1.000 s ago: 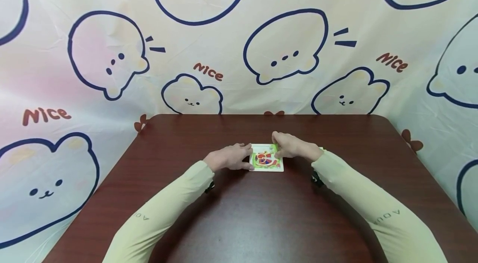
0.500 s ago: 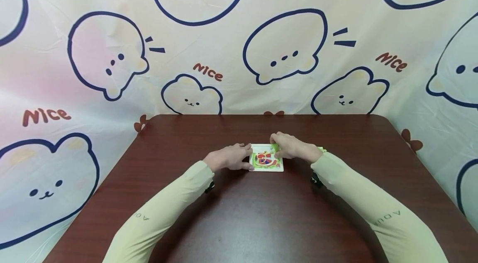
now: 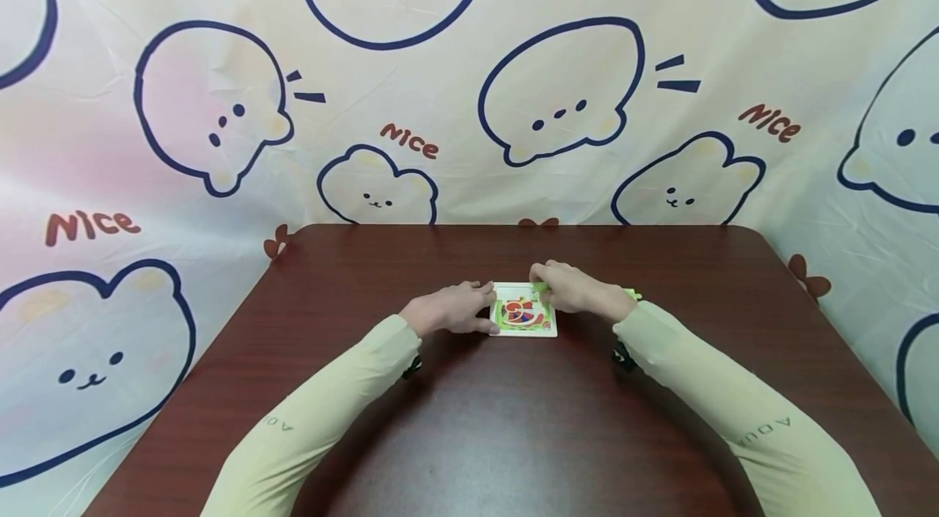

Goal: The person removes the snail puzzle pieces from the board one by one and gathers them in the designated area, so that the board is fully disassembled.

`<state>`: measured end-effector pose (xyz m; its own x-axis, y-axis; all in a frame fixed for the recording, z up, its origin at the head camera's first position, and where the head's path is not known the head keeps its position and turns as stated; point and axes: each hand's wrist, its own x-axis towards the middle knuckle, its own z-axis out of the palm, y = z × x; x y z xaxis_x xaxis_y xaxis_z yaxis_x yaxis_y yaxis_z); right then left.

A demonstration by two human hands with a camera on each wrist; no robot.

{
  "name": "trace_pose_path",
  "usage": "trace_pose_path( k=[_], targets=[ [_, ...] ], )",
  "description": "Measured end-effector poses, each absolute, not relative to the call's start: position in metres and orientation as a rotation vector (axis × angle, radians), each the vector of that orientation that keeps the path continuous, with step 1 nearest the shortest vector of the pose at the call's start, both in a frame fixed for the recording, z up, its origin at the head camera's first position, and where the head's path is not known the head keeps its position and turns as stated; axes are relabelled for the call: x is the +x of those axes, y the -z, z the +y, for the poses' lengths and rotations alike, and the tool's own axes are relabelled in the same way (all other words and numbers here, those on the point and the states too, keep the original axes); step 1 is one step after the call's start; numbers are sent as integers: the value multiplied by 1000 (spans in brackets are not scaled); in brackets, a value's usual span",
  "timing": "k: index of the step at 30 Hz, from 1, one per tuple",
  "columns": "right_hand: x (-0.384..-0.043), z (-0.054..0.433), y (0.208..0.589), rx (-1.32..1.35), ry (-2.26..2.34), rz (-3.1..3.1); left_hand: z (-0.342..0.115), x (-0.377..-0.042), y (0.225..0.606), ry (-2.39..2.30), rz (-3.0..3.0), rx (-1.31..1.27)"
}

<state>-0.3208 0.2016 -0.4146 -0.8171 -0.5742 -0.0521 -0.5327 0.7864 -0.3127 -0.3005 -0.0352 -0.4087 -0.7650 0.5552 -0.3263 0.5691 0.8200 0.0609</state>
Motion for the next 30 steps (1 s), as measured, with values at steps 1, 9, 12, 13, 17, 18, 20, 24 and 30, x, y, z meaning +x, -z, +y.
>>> trace_pose_path(
  k=[1, 9, 12, 13, 17, 18, 20, 24, 30],
  targets=[
    [-321, 201, 415, -895, 434, 2838, -35, -300, 409, 59, 2674, 853],
    [-321, 201, 412, -914, 479, 2837, -35, -301, 409, 61, 2679, 865],
    [-320, 203, 410, -919, 474, 2847, -35, -301, 409, 71, 2679, 870],
    [-320, 204, 409, -923, 468, 2853, -35, -301, 409, 76, 2680, 875],
    [-320, 209, 406, -917, 468, 2868, -34, -300, 408, 72, 2682, 884],
    [-320, 211, 406, -915, 470, 2868, -35, -300, 408, 67, 2682, 885],
    [-319, 213, 403, -903, 489, 2859, -35, -299, 408, 62, 2682, 887],
    [-319, 220, 399, -855, 558, 2811, -37, -298, 409, 62, 2681, 883],
    [-318, 234, 394, -792, 621, 2772, -36, -299, 408, 67, 2679, 889]
  ],
)
